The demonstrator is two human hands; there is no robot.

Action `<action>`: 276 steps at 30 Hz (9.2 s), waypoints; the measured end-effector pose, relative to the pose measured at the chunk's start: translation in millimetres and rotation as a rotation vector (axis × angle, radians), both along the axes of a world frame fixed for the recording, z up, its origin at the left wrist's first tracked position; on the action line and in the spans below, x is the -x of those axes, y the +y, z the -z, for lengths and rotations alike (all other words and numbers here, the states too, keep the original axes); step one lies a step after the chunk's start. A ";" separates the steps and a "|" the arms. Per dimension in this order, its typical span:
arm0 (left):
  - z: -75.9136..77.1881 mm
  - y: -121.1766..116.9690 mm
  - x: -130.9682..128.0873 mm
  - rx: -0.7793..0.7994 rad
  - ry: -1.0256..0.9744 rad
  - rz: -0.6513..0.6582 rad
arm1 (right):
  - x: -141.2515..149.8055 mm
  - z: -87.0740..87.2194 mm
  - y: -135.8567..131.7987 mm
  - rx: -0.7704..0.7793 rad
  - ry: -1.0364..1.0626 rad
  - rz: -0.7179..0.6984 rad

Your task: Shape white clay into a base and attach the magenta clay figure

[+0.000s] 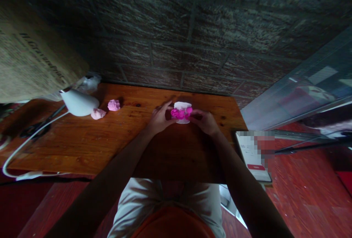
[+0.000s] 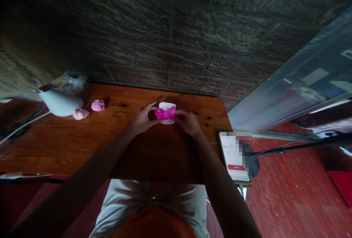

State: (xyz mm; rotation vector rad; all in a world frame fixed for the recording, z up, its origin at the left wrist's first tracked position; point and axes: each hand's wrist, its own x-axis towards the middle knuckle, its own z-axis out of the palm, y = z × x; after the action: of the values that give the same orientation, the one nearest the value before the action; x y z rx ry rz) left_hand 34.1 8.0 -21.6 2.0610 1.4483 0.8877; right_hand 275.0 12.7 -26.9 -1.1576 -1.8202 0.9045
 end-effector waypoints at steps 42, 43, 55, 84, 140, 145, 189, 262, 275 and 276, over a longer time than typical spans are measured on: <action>-0.1 -4.3 5.4 0.018 -0.030 0.065 | 3.0 -2.3 -3.2 0.036 0.004 0.015; -0.3 -4.6 5.4 0.020 -0.029 0.064 | 2.8 -2.7 -3.3 0.037 -0.001 0.020; 0.1 -3.7 5.3 0.019 -0.027 0.059 | 4.0 -4.4 -4.2 0.013 -0.021 0.015; 13.0 3.9 9.1 -0.047 -0.128 0.082 | -14.8 12.6 25.4 0.049 0.057 0.090; -31.0 15.6 100.1 -0.301 0.464 -0.529 | -22.4 6.0 27.6 0.051 0.218 0.384; -21.9 5.0 124.1 -0.121 0.634 -0.589 | -15.2 7.1 25.2 -0.013 0.195 0.454; -6.7 -2.5 61.0 -0.238 -0.217 0.045 | 78.3 -23.1 -52.1 -0.106 0.088 -0.014; -6.6 5.3 37.7 -0.249 -0.524 -0.293 | 82.3 -21.7 -112.4 -0.377 -0.456 -0.172; -18.5 -7.3 36.9 -0.219 -0.453 -0.281 | 125.9 -30.5 -68.8 -0.023 -0.112 -0.207; -18.4 -7.7 35.6 -0.220 -0.440 -0.274 | 124.7 -30.0 -69.5 -0.039 -0.111 -0.167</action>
State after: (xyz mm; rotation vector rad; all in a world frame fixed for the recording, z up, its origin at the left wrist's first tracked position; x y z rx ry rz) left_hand -1.5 0.3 -3.2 1.6782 1.4503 1.5601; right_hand 150.3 -56.8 3.1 -1.0625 -2.0398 0.9101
